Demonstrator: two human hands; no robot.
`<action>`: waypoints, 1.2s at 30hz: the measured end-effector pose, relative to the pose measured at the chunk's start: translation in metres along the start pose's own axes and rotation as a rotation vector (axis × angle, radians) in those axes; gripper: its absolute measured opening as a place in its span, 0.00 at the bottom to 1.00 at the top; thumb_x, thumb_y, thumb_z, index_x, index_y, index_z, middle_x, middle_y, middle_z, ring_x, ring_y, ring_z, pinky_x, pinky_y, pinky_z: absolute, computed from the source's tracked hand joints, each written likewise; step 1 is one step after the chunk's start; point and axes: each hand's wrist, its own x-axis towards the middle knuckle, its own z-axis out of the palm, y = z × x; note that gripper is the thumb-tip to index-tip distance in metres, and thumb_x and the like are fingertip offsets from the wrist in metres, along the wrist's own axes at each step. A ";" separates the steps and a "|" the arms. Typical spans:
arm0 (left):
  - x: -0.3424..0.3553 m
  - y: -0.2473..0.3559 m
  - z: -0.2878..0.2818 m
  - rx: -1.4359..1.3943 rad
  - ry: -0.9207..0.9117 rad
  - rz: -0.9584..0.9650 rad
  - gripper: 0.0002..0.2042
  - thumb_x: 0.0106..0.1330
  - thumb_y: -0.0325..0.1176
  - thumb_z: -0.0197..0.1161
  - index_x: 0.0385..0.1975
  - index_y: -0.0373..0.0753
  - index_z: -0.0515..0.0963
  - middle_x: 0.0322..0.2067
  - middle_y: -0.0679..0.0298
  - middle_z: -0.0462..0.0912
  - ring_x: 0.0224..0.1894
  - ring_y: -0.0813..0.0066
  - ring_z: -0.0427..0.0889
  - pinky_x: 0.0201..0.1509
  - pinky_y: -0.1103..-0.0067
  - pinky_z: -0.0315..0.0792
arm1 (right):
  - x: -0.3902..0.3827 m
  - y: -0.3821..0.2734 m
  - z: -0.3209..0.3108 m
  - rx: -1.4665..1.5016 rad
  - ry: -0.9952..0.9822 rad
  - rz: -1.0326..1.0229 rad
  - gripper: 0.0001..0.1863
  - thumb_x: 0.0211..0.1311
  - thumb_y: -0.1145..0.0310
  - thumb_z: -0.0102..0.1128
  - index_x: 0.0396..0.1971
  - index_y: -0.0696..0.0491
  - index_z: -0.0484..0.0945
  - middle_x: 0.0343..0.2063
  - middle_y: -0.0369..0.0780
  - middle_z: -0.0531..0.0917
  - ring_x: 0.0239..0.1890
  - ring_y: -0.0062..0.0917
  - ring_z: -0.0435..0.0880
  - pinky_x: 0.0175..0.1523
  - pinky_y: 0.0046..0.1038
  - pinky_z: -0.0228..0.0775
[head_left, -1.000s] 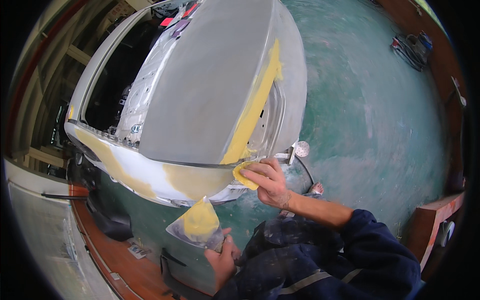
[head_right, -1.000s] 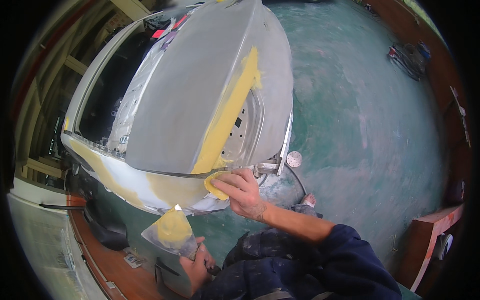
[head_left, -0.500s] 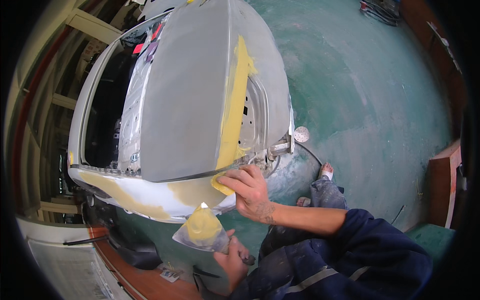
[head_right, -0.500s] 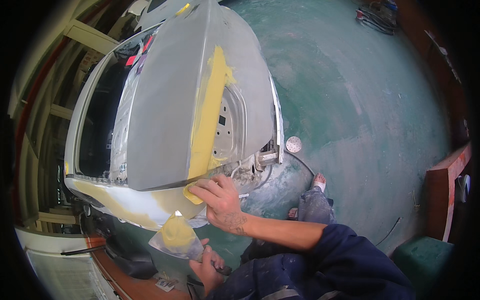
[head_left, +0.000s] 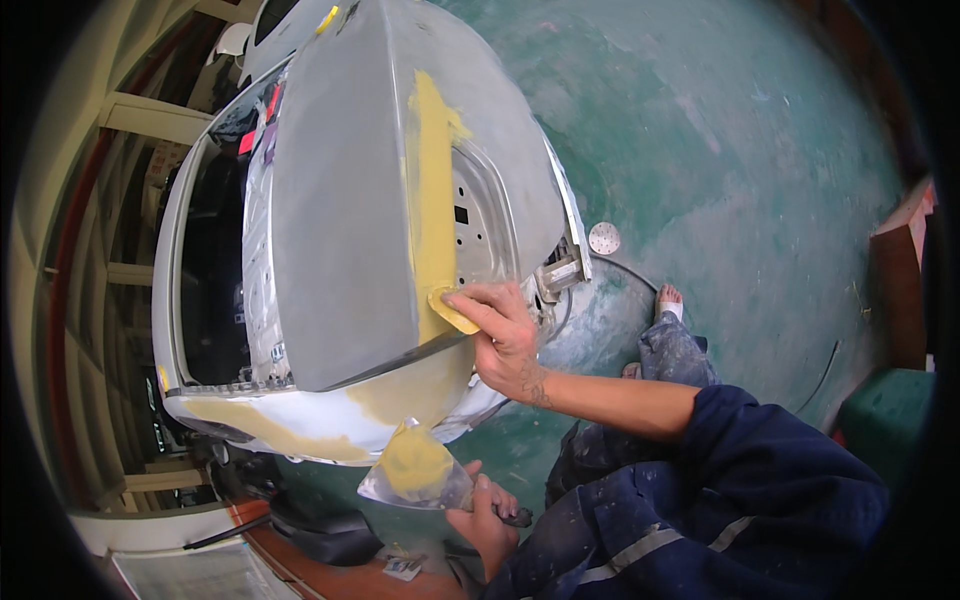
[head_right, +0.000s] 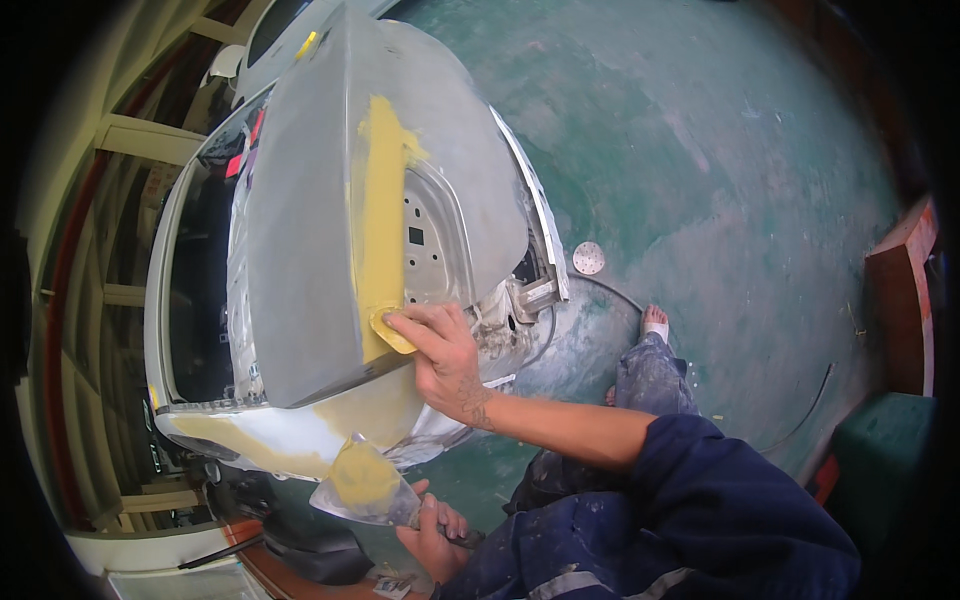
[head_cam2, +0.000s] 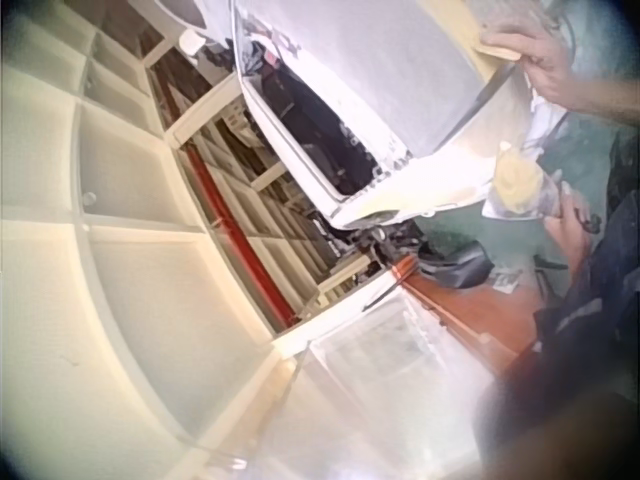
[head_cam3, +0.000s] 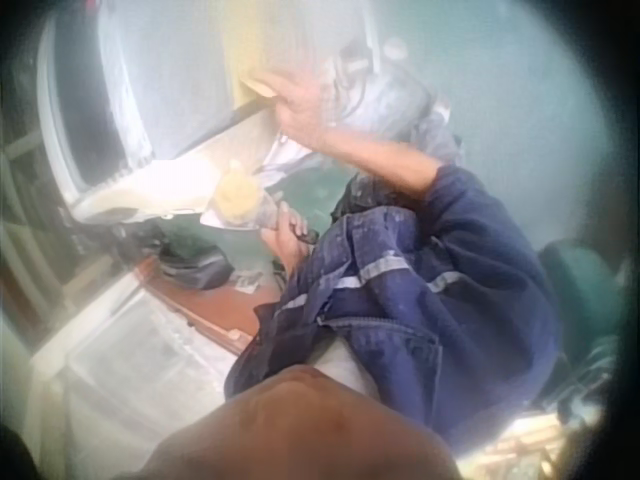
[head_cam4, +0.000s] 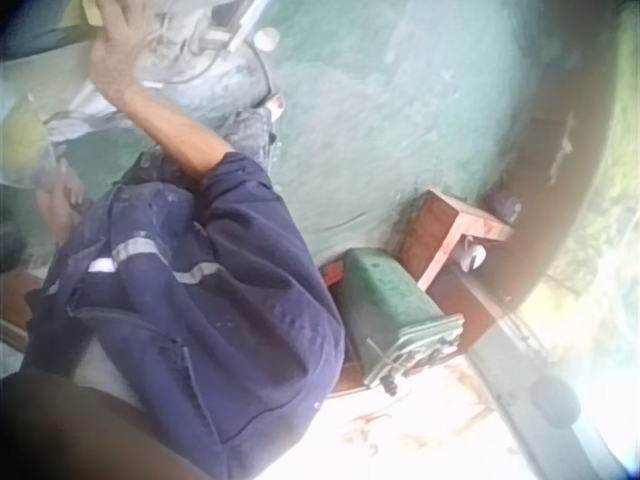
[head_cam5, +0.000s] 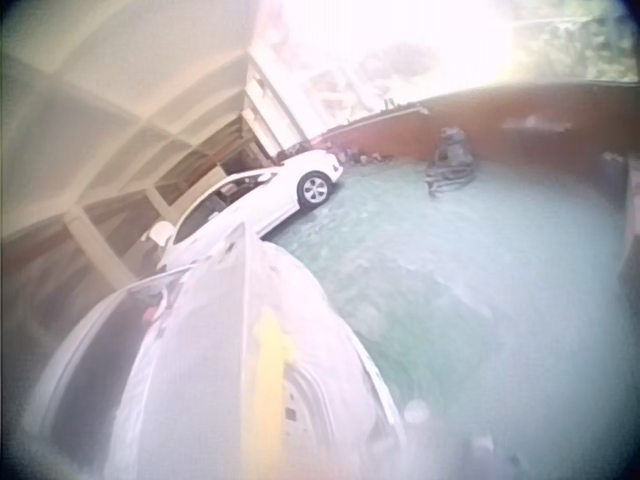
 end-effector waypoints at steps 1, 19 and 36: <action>0.001 0.000 -0.001 0.005 -0.002 -0.015 0.15 0.73 0.26 0.53 0.57 0.34 0.66 0.23 0.64 0.65 0.16 0.78 0.62 0.19 0.76 0.63 | -0.010 -0.004 0.000 -0.013 -0.007 -0.006 0.27 0.48 0.88 0.53 0.48 0.53 0.84 0.44 0.41 0.83 0.45 0.40 0.76 0.50 0.35 0.70; 0.005 -0.009 -0.006 -0.089 -0.041 -0.012 0.11 0.75 0.30 0.55 0.50 0.30 0.71 0.17 0.65 0.64 0.13 0.76 0.62 0.17 0.75 0.61 | 0.127 0.080 -0.020 0.234 0.116 0.299 0.15 0.64 0.79 0.56 0.48 0.55 0.85 0.43 0.42 0.84 0.45 0.34 0.81 0.52 0.30 0.71; 0.000 0.001 0.020 -0.026 0.097 -0.019 0.12 0.76 0.38 0.54 0.44 0.34 0.72 0.16 0.65 0.64 0.13 0.74 0.62 0.16 0.74 0.61 | 0.201 0.103 -0.008 0.145 0.043 0.288 0.17 0.61 0.76 0.54 0.47 0.52 0.86 0.41 0.45 0.84 0.45 0.41 0.80 0.53 0.37 0.71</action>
